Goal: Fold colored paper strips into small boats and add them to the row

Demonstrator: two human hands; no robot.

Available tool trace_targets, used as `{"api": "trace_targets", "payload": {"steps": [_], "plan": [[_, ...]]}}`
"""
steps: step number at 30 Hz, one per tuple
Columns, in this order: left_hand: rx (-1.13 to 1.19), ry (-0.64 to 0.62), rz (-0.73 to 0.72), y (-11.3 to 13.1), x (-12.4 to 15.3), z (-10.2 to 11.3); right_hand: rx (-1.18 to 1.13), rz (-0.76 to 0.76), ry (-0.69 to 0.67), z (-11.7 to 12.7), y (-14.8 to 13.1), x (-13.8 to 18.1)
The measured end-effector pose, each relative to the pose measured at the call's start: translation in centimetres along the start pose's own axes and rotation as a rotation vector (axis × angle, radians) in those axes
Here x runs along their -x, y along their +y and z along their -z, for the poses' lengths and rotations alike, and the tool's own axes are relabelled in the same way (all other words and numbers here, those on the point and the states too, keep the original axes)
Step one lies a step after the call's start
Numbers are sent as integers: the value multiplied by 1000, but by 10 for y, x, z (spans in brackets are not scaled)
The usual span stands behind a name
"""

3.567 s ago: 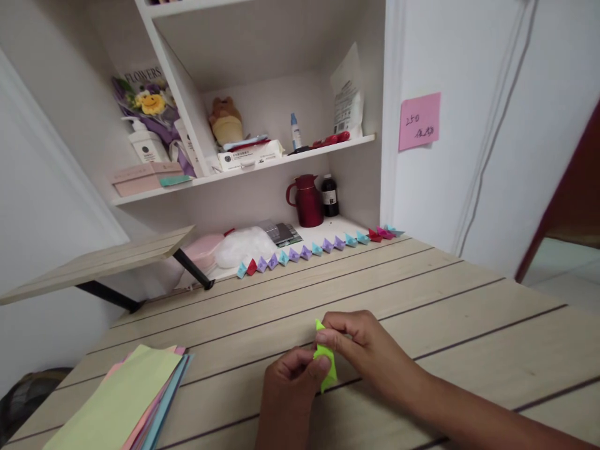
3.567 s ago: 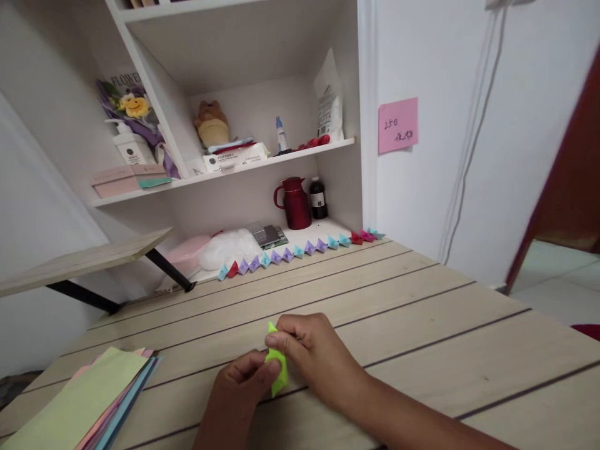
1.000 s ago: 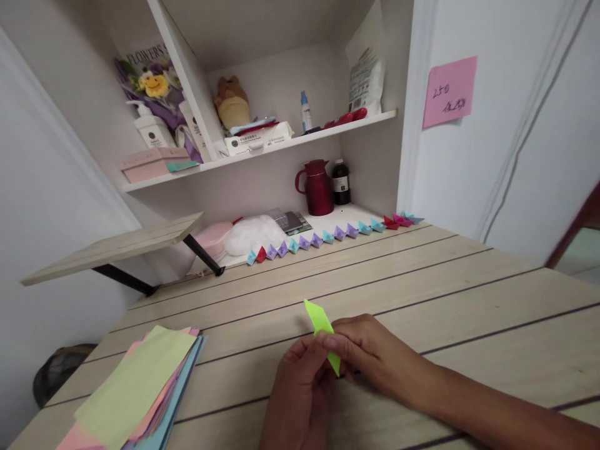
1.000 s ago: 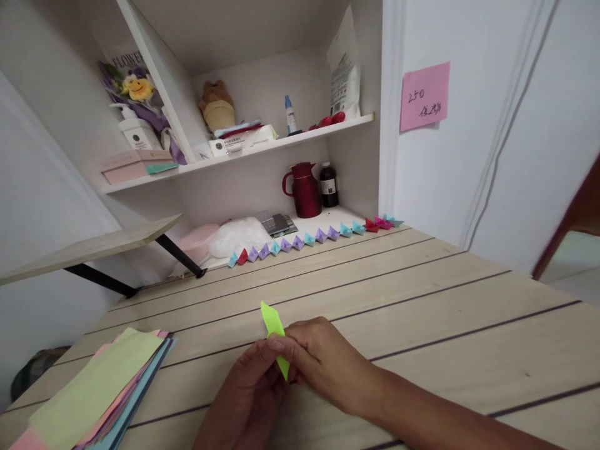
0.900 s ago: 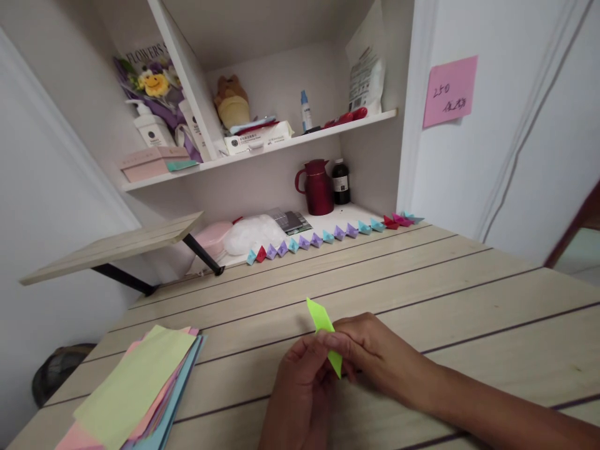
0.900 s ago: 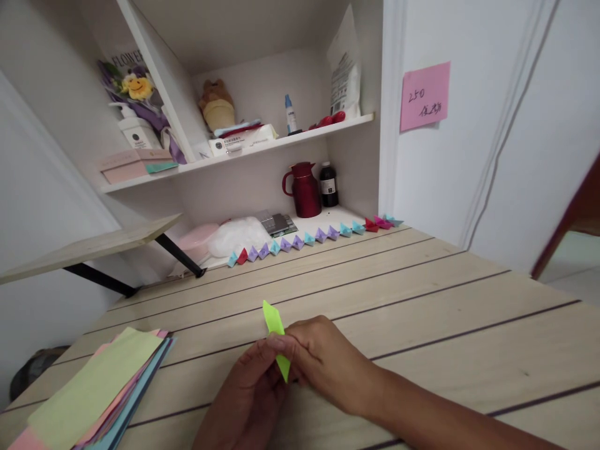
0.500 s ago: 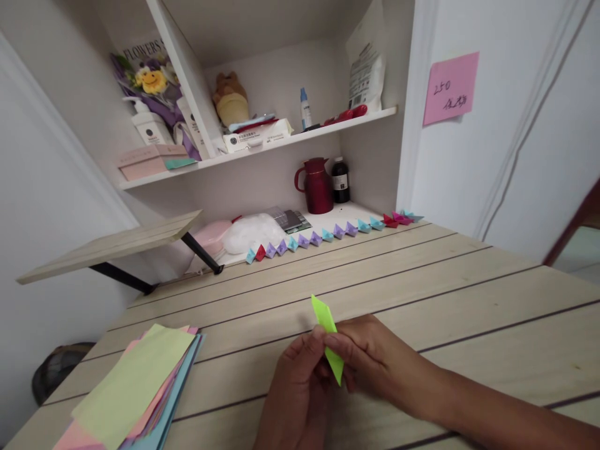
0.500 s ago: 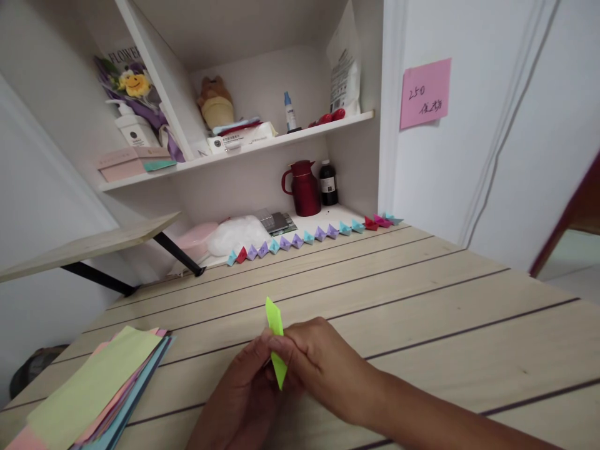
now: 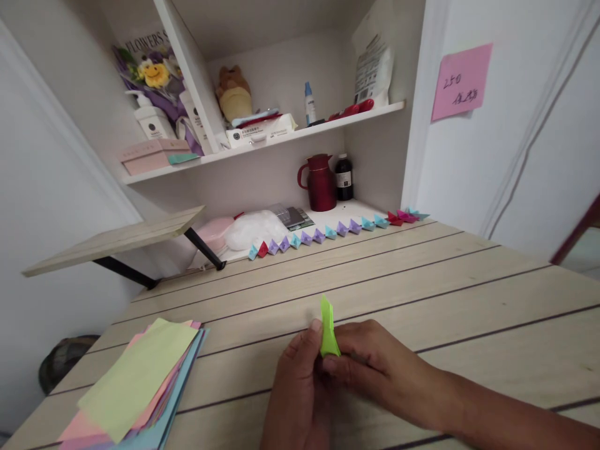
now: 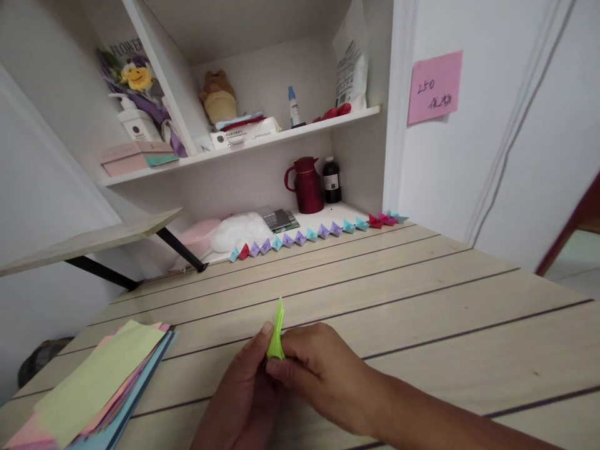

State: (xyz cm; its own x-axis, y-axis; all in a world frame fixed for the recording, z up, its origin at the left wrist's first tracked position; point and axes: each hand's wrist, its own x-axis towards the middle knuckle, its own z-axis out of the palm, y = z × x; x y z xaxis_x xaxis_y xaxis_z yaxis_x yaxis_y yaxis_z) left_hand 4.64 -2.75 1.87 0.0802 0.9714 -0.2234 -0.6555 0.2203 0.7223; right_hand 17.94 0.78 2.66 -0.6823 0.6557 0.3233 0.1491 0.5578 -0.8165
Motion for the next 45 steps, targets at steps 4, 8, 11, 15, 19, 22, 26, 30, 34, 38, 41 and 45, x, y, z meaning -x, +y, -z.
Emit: {"api": "trace_targets", "payload": {"steps": [4,8,11,15,19,22,26,30,34,38,41,45], "plan": [[-27,29,-8,-3,1,0,9,-31,-25,-2,3,3],[-57,40,-46,-6,2,0,-25,-17,-33,-1,3,4],[-44,84,-64,-10,1,1,-60,-28,-19,0,0,2],[-48,94,-72,-11,1,3,-115,-51,-42,0,-4,1],[-170,106,-126,-11,1,2,-233,-47,-23,1,-1,2],[-376,113,-179,-15,0,-1,-311,-65,-5,1,7,3],[-565,188,-191,-19,-2,-3,-270,-170,30,1,19,0],[-395,96,-163,-12,-2,-5,-240,-160,92,1,21,-4],[-137,104,-217,-1,1,-9,-262,-169,117,2,18,-3],[-213,-21,-233,0,1,-11,-296,-188,3,0,18,-1],[-277,4,-197,-1,-2,-9,-259,-213,-31,-3,17,-1],[-324,108,-187,3,-2,-5,-271,-183,-47,-4,15,-2]]}}
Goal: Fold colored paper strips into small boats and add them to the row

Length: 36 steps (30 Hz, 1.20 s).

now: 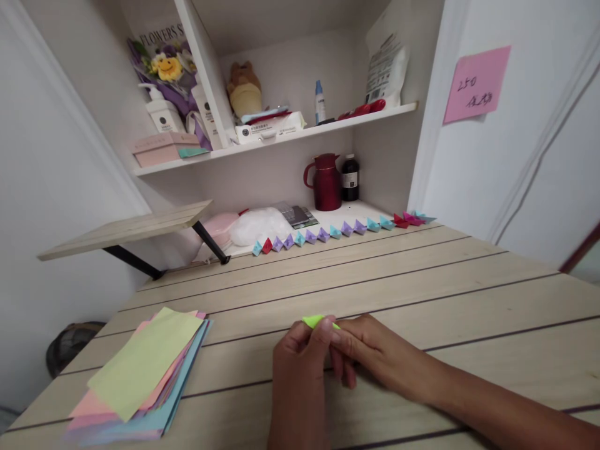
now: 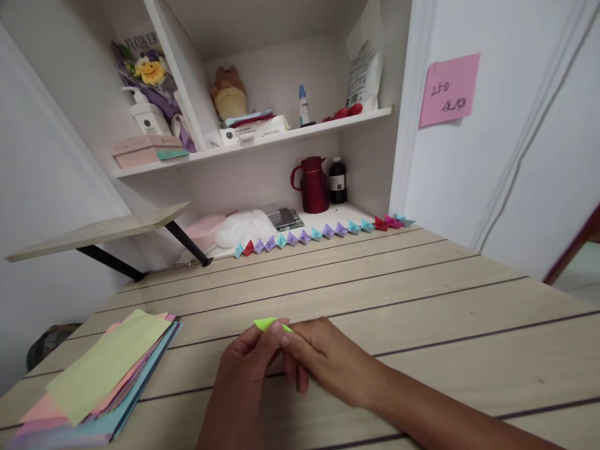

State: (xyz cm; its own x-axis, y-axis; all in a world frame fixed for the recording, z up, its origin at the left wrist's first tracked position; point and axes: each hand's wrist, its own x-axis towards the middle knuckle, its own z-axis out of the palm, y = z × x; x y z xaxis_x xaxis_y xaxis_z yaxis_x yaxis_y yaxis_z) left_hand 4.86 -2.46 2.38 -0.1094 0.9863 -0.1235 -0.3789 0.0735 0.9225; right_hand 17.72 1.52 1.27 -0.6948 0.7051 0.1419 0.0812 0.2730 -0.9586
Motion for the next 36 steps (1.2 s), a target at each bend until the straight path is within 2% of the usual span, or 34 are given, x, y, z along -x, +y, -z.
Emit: {"api": "trace_targets", "payload": {"steps": [7,14,17,19,24,28,32,34,36], "plan": [[154,-66,43,-5,0,6,-100,21,-106,1,-5,1],[212,37,153,-4,0,8,-160,23,-202,4,-9,1],[238,-42,204,-1,2,6,-134,-12,-160,2,-6,2],[254,-46,217,1,4,4,-82,-44,-108,0,-4,4],[311,135,185,8,6,1,46,-43,-10,-3,-5,6],[345,186,201,6,4,2,52,-56,21,-5,-4,6],[355,216,167,5,2,3,-58,-190,46,-8,1,4],[345,264,136,5,2,4,-99,-228,116,-5,3,2],[314,310,110,4,2,5,-81,-187,225,2,3,0]]}}
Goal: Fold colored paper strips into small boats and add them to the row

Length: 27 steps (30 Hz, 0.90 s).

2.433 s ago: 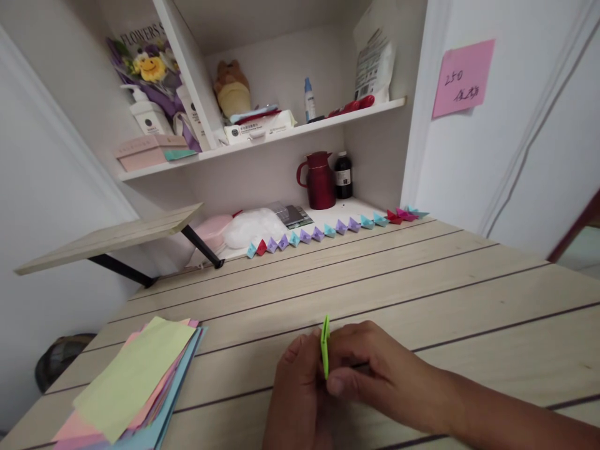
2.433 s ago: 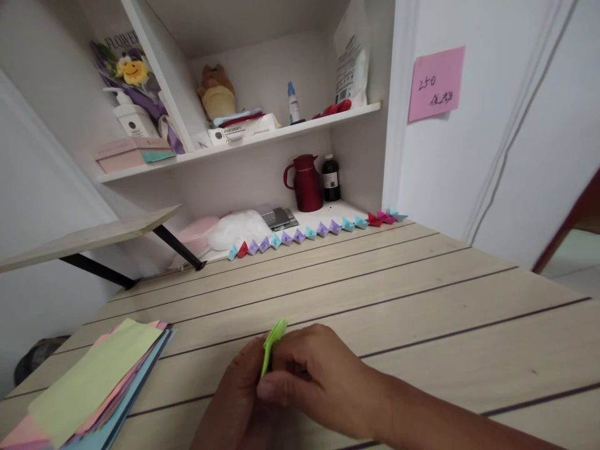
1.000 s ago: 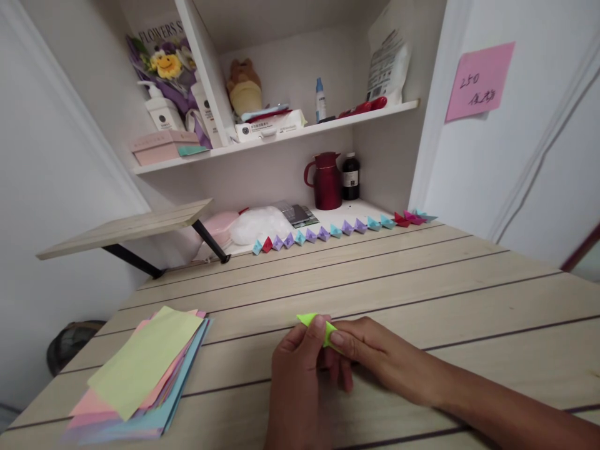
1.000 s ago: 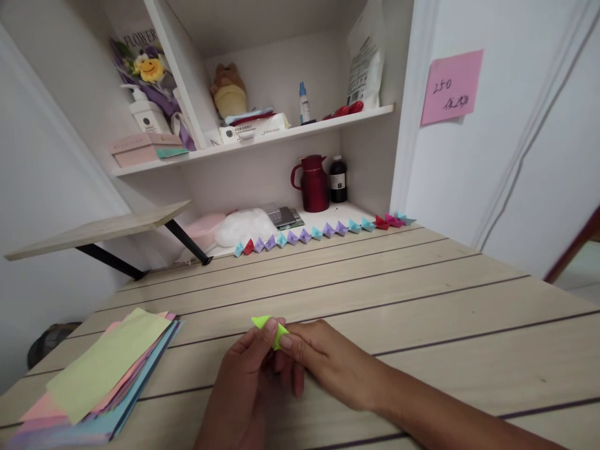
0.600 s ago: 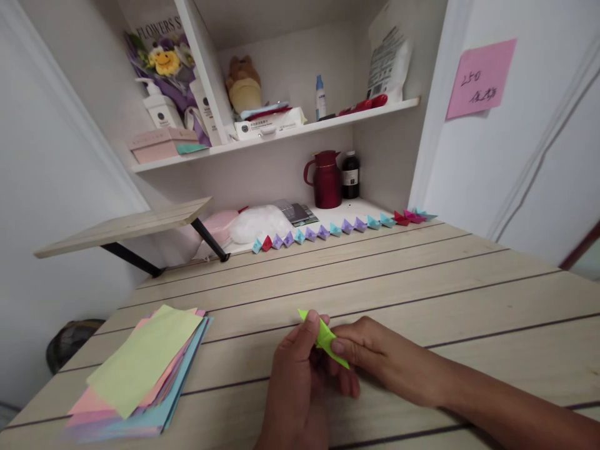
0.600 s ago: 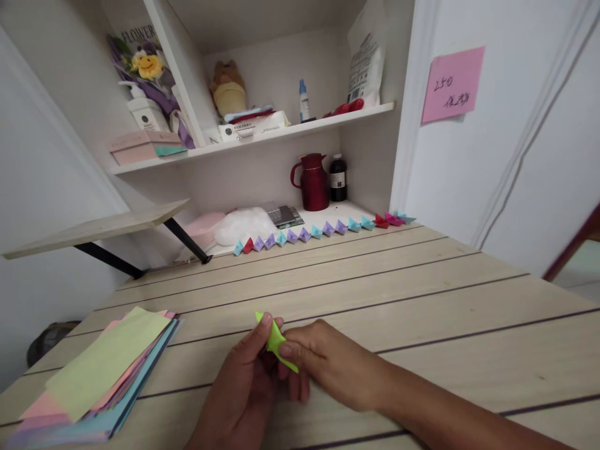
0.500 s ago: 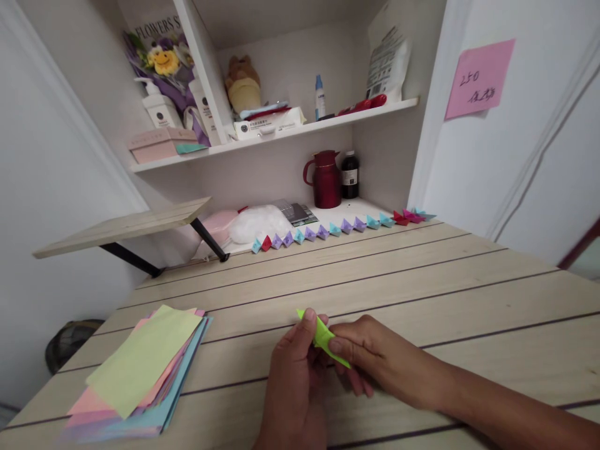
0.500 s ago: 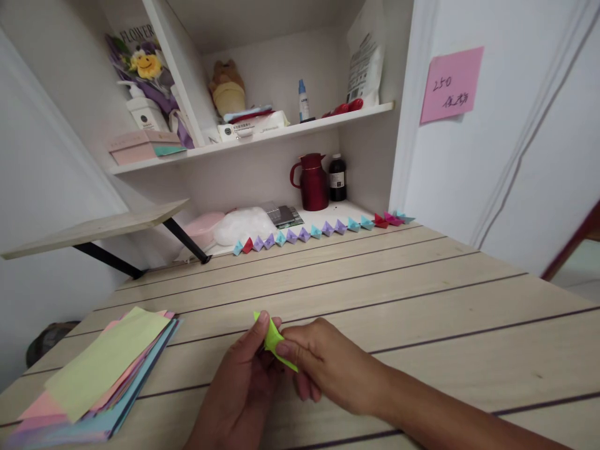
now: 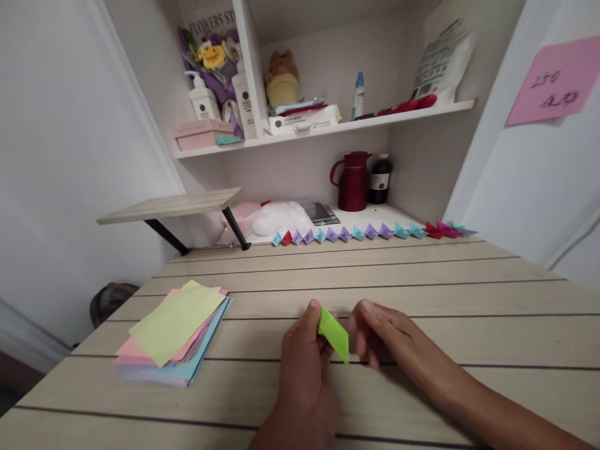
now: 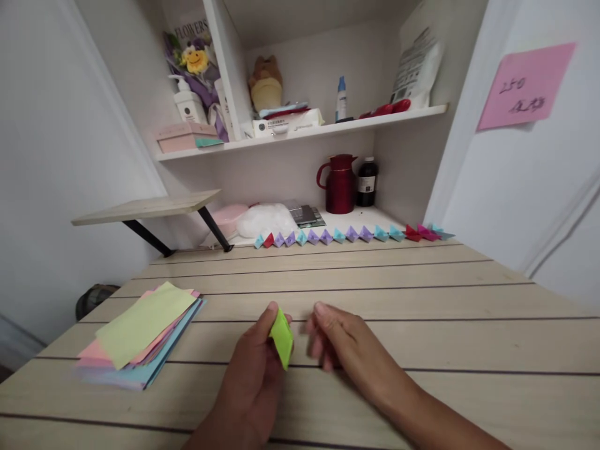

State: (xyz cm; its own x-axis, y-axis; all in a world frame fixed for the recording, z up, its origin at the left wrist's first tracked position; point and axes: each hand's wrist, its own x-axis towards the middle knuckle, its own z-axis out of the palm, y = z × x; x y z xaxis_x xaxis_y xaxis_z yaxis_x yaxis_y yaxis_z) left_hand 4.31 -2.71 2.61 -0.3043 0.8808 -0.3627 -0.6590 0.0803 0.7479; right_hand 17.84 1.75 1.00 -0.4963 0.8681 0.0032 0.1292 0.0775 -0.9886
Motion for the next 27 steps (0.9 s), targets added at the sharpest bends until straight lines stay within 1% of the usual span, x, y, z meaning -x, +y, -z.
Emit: {"api": "trace_targets", "payload": {"steps": [2,4,6,9,14,17,21,24,27], "plan": [[-37,28,-35,-2,0,1,32,52,86,7,-1,-4],[-76,38,-70,-5,-1,1,3,38,104,11,-3,-7],[-110,31,-105,-7,-3,2,-79,-9,61,11,-4,-7],[-130,-1,-144,-10,-7,5,-182,-71,-47,5,-6,-4],[-205,3,-182,-16,-17,10,-282,-30,-166,-5,-6,1],[-237,11,-201,-19,-18,9,-342,-35,-178,-6,-7,1],[-253,28,-254,-19,-14,5,-409,-75,-130,-4,-5,0],[-271,-24,-214,-19,-12,3,-411,-98,-97,-2,-3,-1],[-247,-82,-137,-18,-13,3,-412,-109,-132,-1,-5,0]]}}
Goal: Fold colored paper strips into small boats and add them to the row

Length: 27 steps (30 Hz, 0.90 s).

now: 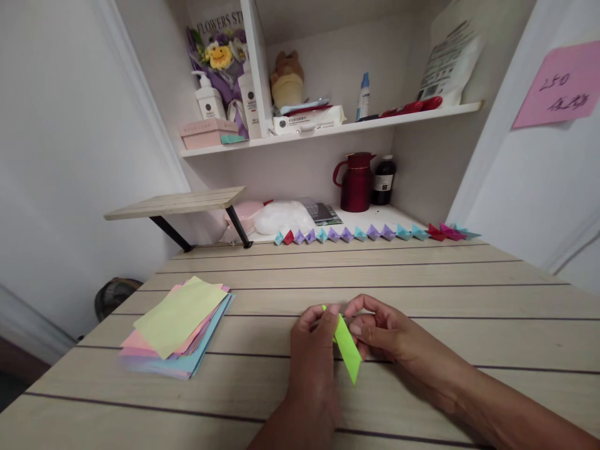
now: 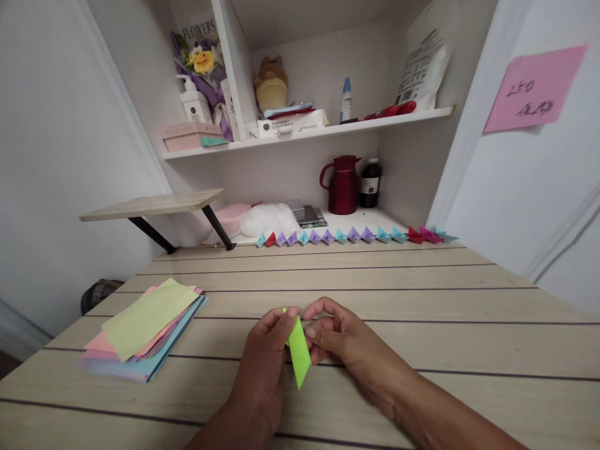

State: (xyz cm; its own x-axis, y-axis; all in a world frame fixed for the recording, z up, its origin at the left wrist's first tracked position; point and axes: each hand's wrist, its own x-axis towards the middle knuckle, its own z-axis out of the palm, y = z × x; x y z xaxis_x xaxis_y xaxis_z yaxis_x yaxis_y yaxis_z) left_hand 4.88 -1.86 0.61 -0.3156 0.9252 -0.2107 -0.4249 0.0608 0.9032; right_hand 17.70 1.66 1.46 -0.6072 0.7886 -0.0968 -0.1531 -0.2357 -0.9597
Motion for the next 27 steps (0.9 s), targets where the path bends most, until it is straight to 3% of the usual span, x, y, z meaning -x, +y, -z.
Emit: {"api": "trace_targets", "payload": {"steps": [7,10,20,27], "plan": [[90,49,-7,-2,1,3,65,19,-43,-16,1,6],[122,30,16,-2,2,2,38,10,24,-17,6,4],[113,-159,68,5,3,-2,-284,-72,78,9,-1,-6],[-20,-81,59,-3,-8,0,-398,-139,13,11,0,-4]]}}
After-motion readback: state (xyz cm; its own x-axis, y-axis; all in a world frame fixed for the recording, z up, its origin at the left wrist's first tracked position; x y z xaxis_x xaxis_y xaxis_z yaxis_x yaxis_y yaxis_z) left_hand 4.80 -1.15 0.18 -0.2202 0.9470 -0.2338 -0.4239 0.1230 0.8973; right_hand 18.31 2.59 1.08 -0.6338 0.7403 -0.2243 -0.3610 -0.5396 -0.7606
